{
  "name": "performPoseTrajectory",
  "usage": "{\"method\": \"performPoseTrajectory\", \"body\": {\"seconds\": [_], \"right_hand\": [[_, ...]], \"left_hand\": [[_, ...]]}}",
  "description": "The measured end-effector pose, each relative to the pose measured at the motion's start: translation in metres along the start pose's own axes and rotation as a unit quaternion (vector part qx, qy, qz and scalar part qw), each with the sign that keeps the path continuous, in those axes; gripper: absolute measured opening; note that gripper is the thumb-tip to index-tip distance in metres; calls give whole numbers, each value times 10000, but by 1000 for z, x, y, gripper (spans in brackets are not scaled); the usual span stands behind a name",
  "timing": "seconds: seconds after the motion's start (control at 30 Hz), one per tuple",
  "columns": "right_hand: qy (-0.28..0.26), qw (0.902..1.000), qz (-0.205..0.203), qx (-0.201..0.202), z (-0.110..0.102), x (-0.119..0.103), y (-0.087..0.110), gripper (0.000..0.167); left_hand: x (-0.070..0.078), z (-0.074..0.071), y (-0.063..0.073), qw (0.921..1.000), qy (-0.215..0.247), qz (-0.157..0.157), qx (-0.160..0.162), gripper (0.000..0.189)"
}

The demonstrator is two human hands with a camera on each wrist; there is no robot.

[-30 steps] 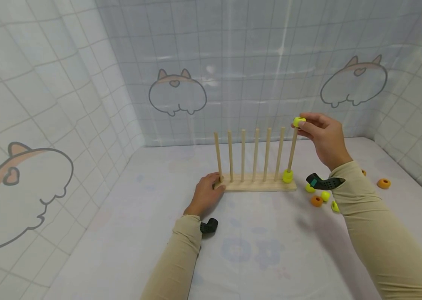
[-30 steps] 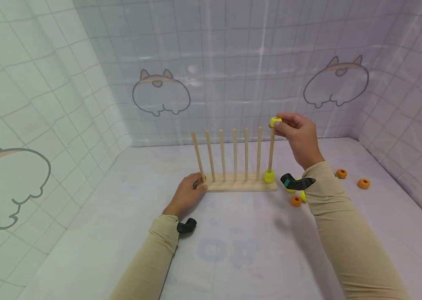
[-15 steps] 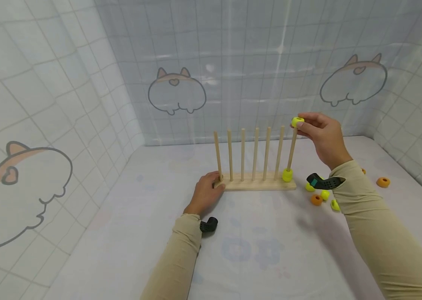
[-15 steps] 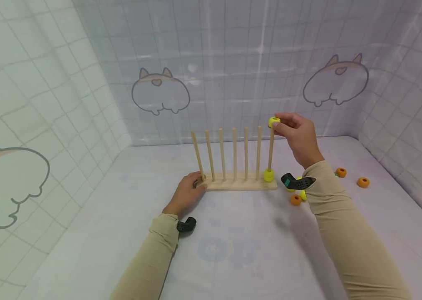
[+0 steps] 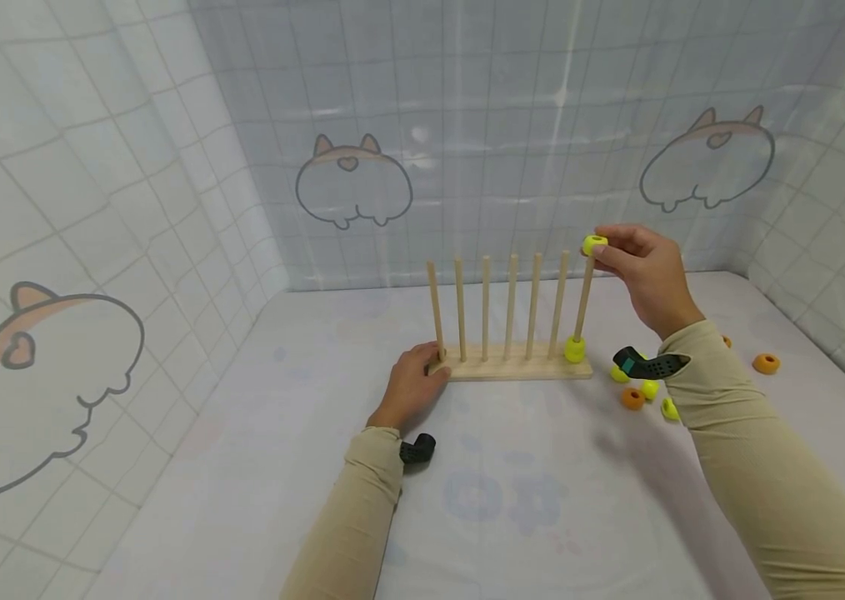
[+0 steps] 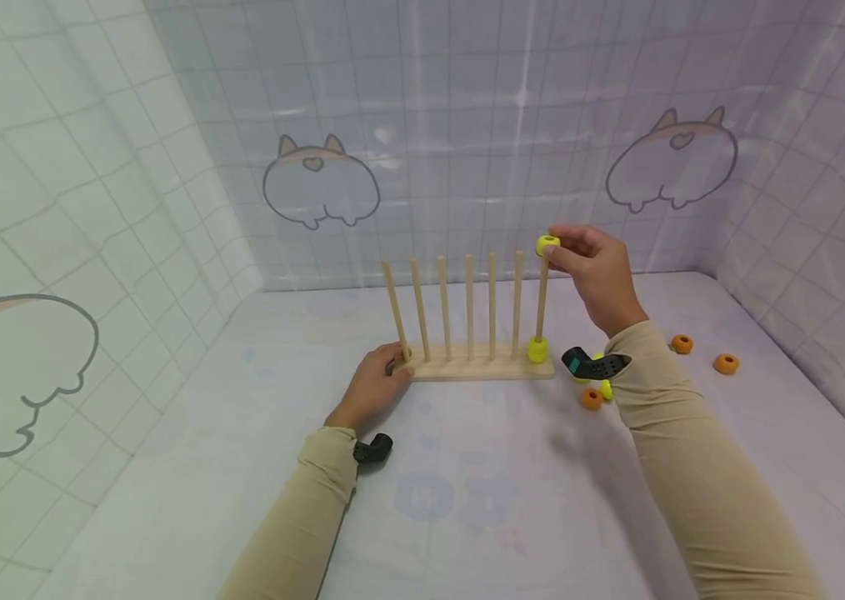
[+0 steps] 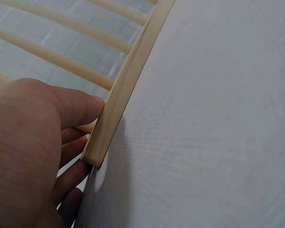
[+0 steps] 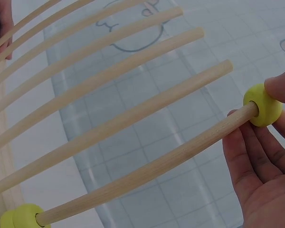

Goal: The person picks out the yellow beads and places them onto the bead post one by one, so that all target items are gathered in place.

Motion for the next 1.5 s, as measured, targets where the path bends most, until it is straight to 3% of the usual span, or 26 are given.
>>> {"method": "performPoseTrajectory", "body": {"seconds": [0.73,1.5], "right_hand": [[-26,10000,39,-55,2,-2,1,37],[52,9999,57,-69,0,1,-1,30]], "left_hand": [[-1,0,1,9999,147,31,53,49],[0,-1,0,10000,93,32,14,49]]}}
Point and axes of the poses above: each hand's wrist, its own y-axis away from the middle knuckle, its own z-axis out of the palm, x = y × z, the point moved 9 cm from there along -y, towards the middle knuckle, and after that the axes turned 3 degrees about y, right-handed, at the moved point
